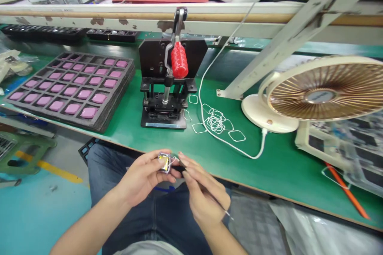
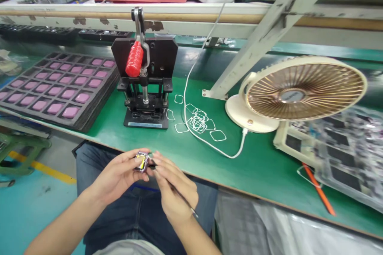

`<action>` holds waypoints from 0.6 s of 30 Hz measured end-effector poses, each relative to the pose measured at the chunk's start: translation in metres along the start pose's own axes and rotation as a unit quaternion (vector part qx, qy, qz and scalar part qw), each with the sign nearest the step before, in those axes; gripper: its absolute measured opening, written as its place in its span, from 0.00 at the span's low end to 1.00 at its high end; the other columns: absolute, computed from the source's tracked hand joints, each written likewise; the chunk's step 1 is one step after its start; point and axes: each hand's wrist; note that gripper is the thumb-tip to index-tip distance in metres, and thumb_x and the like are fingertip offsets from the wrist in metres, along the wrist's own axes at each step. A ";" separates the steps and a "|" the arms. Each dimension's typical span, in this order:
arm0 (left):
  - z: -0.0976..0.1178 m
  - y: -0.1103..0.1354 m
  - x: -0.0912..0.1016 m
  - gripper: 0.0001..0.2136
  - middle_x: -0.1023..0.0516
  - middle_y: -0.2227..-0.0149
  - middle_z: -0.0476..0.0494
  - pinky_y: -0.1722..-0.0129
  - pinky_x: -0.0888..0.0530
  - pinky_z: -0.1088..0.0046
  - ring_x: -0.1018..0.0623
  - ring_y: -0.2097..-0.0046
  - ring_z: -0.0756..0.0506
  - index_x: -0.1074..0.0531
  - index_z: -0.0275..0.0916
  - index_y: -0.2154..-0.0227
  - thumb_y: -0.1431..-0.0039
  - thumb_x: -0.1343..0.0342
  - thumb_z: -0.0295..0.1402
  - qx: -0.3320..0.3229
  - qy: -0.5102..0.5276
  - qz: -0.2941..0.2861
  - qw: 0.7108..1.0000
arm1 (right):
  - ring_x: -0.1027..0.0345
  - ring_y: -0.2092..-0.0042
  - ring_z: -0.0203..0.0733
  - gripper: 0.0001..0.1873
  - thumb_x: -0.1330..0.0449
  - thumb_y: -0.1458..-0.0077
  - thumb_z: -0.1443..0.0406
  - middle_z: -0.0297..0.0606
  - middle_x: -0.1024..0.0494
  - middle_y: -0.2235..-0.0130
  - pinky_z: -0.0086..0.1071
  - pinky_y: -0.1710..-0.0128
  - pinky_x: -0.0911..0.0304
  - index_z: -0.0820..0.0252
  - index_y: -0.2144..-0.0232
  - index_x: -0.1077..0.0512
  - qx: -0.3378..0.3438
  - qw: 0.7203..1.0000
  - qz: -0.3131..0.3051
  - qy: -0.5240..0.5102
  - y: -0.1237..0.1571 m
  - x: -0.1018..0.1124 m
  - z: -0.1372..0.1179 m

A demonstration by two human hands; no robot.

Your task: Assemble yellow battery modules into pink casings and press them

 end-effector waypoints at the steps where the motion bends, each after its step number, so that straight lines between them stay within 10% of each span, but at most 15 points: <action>1: -0.001 -0.001 0.000 0.14 0.14 0.52 0.29 0.59 0.17 0.66 0.14 0.59 0.40 0.18 0.31 0.50 0.37 0.31 0.30 0.005 0.002 0.003 1.000 | 0.17 0.47 0.57 0.21 0.34 0.39 0.80 0.39 0.14 0.48 0.55 0.45 0.19 0.52 0.51 0.17 -0.005 0.999 0.031 0.012 -0.004 0.004 -0.001; 6: -0.004 -0.003 0.000 0.16 0.16 0.44 0.25 0.64 0.18 0.68 0.14 0.57 0.39 0.20 0.33 0.46 0.34 0.33 0.30 0.021 -0.017 0.028 0.999 | 0.15 0.52 0.53 0.07 0.29 0.36 0.65 0.41 0.12 0.53 0.50 0.45 0.20 0.55 0.55 0.14 -0.016 0.963 0.170 0.209 -0.063 0.049 0.006; 12: -0.011 -0.002 0.001 0.17 0.19 0.40 0.24 0.58 0.18 0.68 0.14 0.52 0.37 0.18 0.31 0.45 0.34 0.33 0.32 0.025 -0.034 0.015 0.999 | 0.17 0.59 0.50 0.18 0.31 0.37 0.49 0.43 0.12 0.61 0.41 0.54 0.22 0.58 0.62 0.14 -0.130 0.928 0.018 0.350 -0.135 0.108 0.030; 18: -0.008 0.011 -0.002 0.21 0.19 0.40 0.27 0.50 0.16 0.64 0.15 0.46 0.34 0.21 0.35 0.39 0.32 0.35 0.38 0.044 -0.034 0.043 0.998 | 0.19 0.59 0.49 0.25 0.42 0.28 0.48 0.44 0.14 0.64 0.40 0.52 0.26 0.59 0.66 0.17 -0.132 0.923 0.024 0.361 -0.125 0.121 0.019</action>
Point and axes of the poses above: each hand's wrist, its own y-axis away from the middle knuckle, its own x-axis out of the back of the hand, z = x × y
